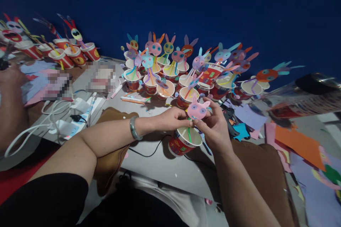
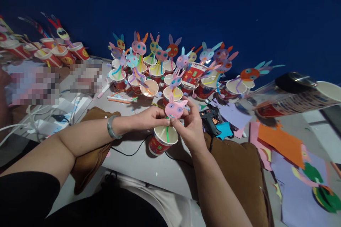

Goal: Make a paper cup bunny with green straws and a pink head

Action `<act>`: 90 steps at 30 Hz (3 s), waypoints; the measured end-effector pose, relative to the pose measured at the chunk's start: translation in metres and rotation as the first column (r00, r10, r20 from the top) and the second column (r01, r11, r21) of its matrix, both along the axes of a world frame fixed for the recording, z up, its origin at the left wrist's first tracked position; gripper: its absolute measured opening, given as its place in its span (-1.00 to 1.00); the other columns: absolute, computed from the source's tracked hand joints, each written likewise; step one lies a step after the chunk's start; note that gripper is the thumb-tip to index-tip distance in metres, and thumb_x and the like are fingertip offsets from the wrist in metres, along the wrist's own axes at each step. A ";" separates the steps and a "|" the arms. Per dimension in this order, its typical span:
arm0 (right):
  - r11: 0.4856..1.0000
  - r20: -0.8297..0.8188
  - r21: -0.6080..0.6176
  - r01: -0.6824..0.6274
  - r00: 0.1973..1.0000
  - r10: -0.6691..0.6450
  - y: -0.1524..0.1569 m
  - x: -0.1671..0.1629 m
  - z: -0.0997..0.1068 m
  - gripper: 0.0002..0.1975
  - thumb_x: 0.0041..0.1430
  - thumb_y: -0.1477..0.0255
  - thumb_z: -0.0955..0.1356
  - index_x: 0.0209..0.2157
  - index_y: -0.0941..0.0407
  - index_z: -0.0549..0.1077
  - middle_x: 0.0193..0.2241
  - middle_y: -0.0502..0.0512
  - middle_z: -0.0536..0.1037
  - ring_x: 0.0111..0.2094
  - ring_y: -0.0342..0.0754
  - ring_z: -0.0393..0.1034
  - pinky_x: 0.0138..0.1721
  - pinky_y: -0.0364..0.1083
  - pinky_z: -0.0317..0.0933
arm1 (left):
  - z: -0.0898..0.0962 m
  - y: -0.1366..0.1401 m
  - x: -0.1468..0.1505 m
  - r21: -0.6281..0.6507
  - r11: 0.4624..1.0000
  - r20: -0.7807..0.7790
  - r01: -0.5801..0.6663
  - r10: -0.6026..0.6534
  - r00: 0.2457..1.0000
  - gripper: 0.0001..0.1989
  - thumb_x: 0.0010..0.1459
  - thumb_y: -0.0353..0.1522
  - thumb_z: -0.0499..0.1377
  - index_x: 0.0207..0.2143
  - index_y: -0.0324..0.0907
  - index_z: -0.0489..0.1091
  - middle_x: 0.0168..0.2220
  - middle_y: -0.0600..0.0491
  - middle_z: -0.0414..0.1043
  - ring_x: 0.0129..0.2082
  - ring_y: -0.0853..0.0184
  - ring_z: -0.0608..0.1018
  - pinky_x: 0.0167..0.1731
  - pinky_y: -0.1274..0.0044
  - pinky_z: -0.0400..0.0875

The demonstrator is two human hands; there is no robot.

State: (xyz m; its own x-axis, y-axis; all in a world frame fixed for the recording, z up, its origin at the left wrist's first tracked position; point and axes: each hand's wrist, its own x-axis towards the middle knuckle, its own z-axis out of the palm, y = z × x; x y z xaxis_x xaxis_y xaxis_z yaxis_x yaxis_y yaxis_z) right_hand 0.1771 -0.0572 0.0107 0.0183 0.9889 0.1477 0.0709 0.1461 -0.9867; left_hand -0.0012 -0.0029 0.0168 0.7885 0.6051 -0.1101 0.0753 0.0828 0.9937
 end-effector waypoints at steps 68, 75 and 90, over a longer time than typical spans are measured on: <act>0.995 0.019 -0.024 0.095 0.995 -0.095 -0.003 -0.005 0.001 -0.26 0.05 0.22 0.51 0.23 -0.02 0.24 -0.23 0.10 0.65 -0.25 0.04 0.56 -0.20 0.03 0.44 | -0.002 -0.001 0.003 -0.063 0.997 0.037 -0.046 0.048 0.998 -0.60 -0.04 -0.13 0.40 -0.46 -0.31 0.44 -0.52 0.13 0.37 -0.50 0.49 0.35 -0.49 0.63 0.21; 0.997 0.026 -0.005 0.076 0.997 -0.076 -0.002 -0.005 0.002 -0.29 0.08 0.25 0.50 0.23 -0.02 0.25 -0.19 0.11 0.65 -0.23 0.03 0.57 -0.19 0.01 0.45 | -0.005 0.000 0.003 -0.029 0.999 0.023 -0.040 0.041 0.999 -0.70 0.04 -0.23 0.34 -0.45 -0.31 0.43 -0.52 0.14 0.36 -0.50 0.50 0.35 -0.49 0.64 0.21; 0.994 0.032 -0.014 0.104 0.994 -0.104 -0.002 -0.006 0.001 -0.29 0.03 0.25 0.53 0.20 -0.02 0.29 -0.28 0.07 0.63 -0.30 0.01 0.55 -0.19 0.02 0.44 | -0.008 0.000 0.003 0.042 0.999 0.005 -0.006 0.006 1.000 -0.72 0.13 -0.22 0.21 -0.45 -0.29 0.37 -0.49 0.13 0.29 -0.49 0.49 0.31 -0.47 0.62 0.18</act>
State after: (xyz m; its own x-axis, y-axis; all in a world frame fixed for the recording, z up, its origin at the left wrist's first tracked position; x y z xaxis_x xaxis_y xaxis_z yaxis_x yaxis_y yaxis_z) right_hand 0.1714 -0.0590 0.0120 0.1171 0.9840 0.1345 0.1153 0.1211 -0.9859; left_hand 0.0018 -0.0032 0.0089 0.7854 0.6137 -0.0805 0.0696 0.0416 0.9967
